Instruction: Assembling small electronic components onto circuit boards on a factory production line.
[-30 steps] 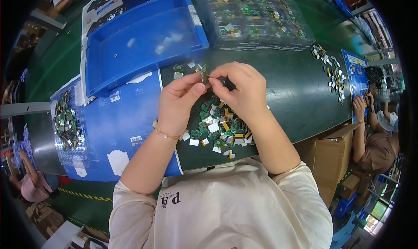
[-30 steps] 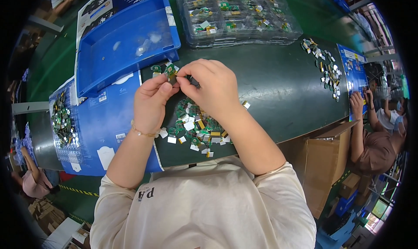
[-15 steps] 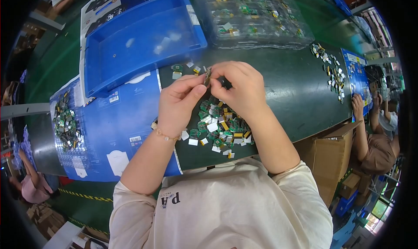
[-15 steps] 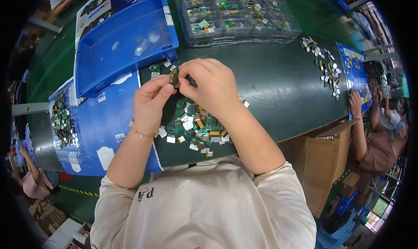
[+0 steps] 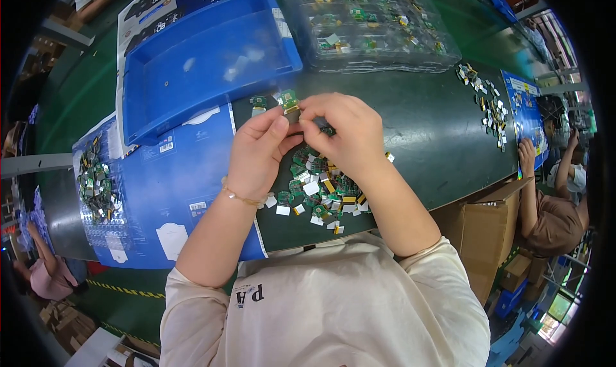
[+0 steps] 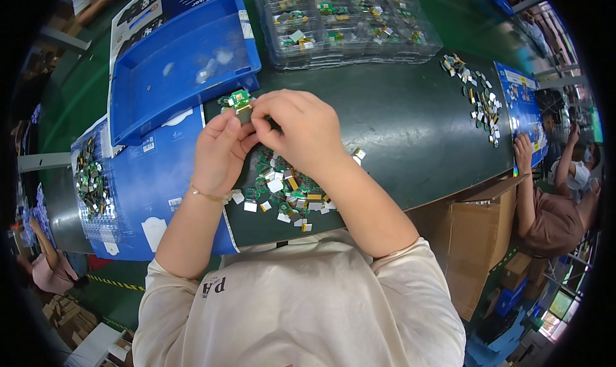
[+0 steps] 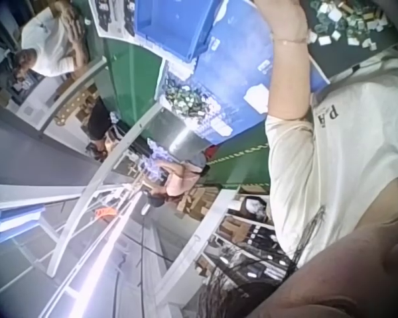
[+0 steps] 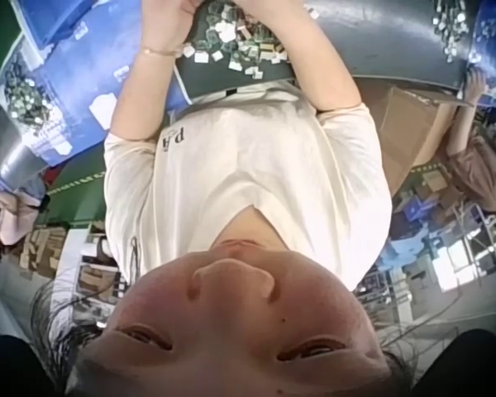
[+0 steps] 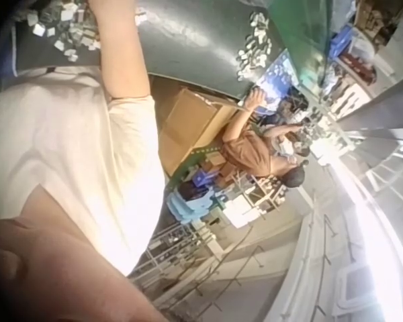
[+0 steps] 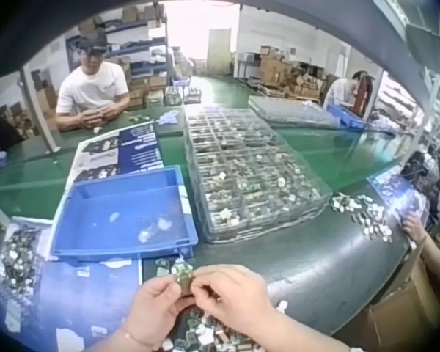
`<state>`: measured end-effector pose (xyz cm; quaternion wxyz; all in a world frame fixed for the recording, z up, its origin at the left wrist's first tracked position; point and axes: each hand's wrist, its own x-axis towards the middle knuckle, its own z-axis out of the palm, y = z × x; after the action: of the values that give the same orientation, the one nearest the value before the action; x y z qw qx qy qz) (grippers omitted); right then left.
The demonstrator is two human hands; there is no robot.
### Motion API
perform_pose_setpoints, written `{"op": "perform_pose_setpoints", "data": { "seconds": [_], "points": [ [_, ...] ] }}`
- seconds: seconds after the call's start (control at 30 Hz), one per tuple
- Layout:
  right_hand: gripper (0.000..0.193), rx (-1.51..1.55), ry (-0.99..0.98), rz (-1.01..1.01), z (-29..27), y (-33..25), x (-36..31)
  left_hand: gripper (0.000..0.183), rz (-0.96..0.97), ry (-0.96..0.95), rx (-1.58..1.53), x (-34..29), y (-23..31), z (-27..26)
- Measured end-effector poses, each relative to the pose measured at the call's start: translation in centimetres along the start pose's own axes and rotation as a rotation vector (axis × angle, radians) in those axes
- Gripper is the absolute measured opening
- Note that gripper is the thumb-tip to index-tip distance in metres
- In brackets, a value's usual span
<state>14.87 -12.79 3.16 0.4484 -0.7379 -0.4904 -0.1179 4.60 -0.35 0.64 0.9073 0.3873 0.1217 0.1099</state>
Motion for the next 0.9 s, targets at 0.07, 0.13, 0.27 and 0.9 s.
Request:
{"op": "perform_pose_setpoints", "data": {
  "seconds": [0.07,0.13,0.27,0.9],
  "points": [
    [0.017,-0.034,0.087,0.021,0.0,0.1,0.2,0.029,-0.024,0.001,-0.033,0.0,-0.1,-0.4],
    [0.017,-0.043,0.069,0.006,-0.1,0.1,0.1,0.029,-0.046,-0.002,-0.068,0.0,0.0,-0.7],
    [0.019,-0.085,0.085,-0.031,-0.3,0.0,0.3,0.028,-0.100,0.004,-0.083,0.0,0.1,-0.9],
    [0.014,-0.094,-0.005,0.047,-0.1,0.6,0.1,0.023,0.034,0.179,0.319,-0.1,-0.1,0.5]
  ]
}}
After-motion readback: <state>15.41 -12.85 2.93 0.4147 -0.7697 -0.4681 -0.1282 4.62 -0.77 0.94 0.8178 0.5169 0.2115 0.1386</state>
